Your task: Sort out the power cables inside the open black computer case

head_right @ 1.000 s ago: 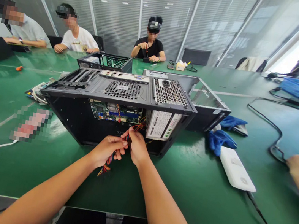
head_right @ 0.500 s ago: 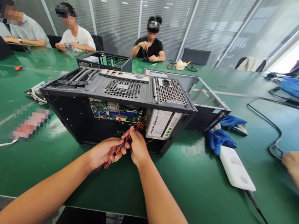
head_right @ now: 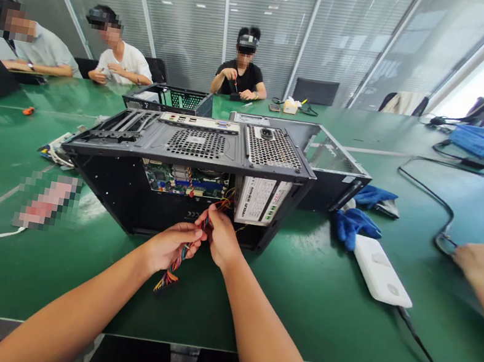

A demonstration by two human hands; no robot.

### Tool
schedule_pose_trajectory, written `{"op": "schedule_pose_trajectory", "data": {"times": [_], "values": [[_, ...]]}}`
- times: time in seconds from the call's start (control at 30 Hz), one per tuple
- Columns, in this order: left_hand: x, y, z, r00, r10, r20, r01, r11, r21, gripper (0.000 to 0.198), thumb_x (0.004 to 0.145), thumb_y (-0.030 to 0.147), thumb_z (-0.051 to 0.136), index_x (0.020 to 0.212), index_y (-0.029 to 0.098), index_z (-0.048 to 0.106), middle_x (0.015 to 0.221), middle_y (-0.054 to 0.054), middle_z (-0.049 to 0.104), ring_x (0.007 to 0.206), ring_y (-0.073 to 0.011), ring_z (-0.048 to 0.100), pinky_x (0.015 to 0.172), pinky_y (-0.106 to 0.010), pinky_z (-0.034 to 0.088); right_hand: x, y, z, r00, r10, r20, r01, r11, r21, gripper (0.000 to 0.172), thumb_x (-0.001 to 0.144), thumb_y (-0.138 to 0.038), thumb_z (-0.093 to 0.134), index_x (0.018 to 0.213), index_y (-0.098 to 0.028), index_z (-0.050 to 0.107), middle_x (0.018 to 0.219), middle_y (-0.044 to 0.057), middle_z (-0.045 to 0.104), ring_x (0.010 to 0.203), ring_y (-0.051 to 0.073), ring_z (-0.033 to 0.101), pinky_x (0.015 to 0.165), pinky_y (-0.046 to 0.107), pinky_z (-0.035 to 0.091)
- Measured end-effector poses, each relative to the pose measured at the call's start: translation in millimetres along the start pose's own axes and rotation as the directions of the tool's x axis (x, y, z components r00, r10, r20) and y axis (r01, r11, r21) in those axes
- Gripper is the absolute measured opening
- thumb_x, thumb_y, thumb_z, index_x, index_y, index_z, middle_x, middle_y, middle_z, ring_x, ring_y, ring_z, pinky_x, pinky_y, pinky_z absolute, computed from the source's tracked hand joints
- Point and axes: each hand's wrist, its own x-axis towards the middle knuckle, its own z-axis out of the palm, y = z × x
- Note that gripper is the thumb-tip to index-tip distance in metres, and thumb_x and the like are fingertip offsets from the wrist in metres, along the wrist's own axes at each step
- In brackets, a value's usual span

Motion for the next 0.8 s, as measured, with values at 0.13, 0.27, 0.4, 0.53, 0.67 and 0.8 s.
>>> {"op": "schedule_pose_trajectory", "data": {"times": [0.13, 0.27, 0.4, 0.53, 0.67, 0.8], "values": [[-0.4, -2.5, 1.7, 0.999, -0.029, 0.036, 0.031, 0.998, -0.057, 0.035, 0.061, 0.032, 0.085, 0.075, 0.010, 0.063, 0.055, 0.003, 0.054, 0.041, -0.0032, 0.048, 0.040, -0.014, 0.035, -0.6, -0.7, 0.6, 1.000, -0.011, 0.008, 0.011, 1.000, 0.009, 0.044, 0.069, -0.062, 0.070, 0.067, -0.019, 0.060, 0.065, 0.000, 0.061, 0.054, 0.011, 0.051, 0.049, 0.024, 0.037], [-0.9, -4.8, 4.7, 0.990, 0.028, 0.141, -0.010, 0.992, -0.128, 0.035, 0.068, 0.038, 0.080, 0.073, 0.011, 0.058, 0.051, 0.005, 0.050, 0.036, -0.0023, 0.040, 0.036, -0.014, 0.028, 0.2, -0.4, 0.7, 1.000, -0.025, 0.003, 0.025, 0.999, 0.024, 0.042, 0.070, -0.060, 0.071, 0.067, -0.019, 0.061, 0.065, 0.001, 0.062, 0.057, 0.012, 0.053, 0.056, 0.025, 0.041], [-3.7, -2.1, 7.1, 0.983, 0.039, 0.181, -0.012, 0.988, -0.152, 0.033, 0.071, 0.038, 0.076, 0.073, 0.012, 0.056, 0.047, 0.007, 0.045, 0.034, -0.0015, 0.034, 0.035, -0.013, 0.023, 0.7, 0.2, 0.8, 1.000, -0.021, -0.002, 0.021, 0.999, 0.032, 0.043, 0.069, -0.060, 0.072, 0.067, -0.019, 0.062, 0.065, 0.001, 0.062, 0.058, 0.012, 0.053, 0.057, 0.026, 0.042], [-3.6, -1.4, 7.7, 0.987, 0.033, 0.160, -0.017, 0.995, -0.100, 0.036, 0.070, 0.039, 0.077, 0.072, 0.013, 0.052, 0.045, 0.008, 0.042, 0.033, -0.0007, 0.030, 0.034, -0.013, 0.019, 0.2, -0.5, 0.9, 1.000, -0.015, -0.012, 0.016, 1.000, 0.026, 0.043, 0.068, -0.061, 0.072, 0.067, -0.019, 0.062, 0.065, 0.001, 0.061, 0.060, 0.013, 0.053, 0.058, 0.026, 0.042], [0.0, -5.0, 8.0, 0.993, 0.050, 0.111, -0.048, 0.999, -0.019, 0.042, 0.064, 0.039, 0.081, 0.069, 0.015, 0.047, 0.045, 0.009, 0.042, 0.033, -0.0003, 0.028, 0.034, -0.013, 0.016, -1.3, -2.2, 1.4, 1.000, -0.007, 0.003, 0.007, 1.000, 0.027, 0.043, 0.069, -0.061, 0.072, 0.067, -0.019, 0.061, 0.065, 0.001, 0.061, 0.060, 0.014, 0.054, 0.054, 0.026, 0.040], [-1.5, -3.6, 9.5, 0.990, 0.048, 0.135, -0.043, 0.998, -0.041, 0.041, 0.069, 0.037, 0.078, 0.068, 0.016, 0.042, 0.046, 0.010, 0.038, 0.034, -0.0001, 0.026, 0.036, -0.013, 0.016, -1.2, -1.4, 1.7, 1.000, -0.009, 0.003, 0.009, 1.000, 0.016, 0.043, 0.069, -0.061, 0.071, 0.067, -0.020, 0.061, 0.065, 0.001, 0.061, 0.060, 0.014, 0.054, 0.055, 0.027, 0.040]]}}
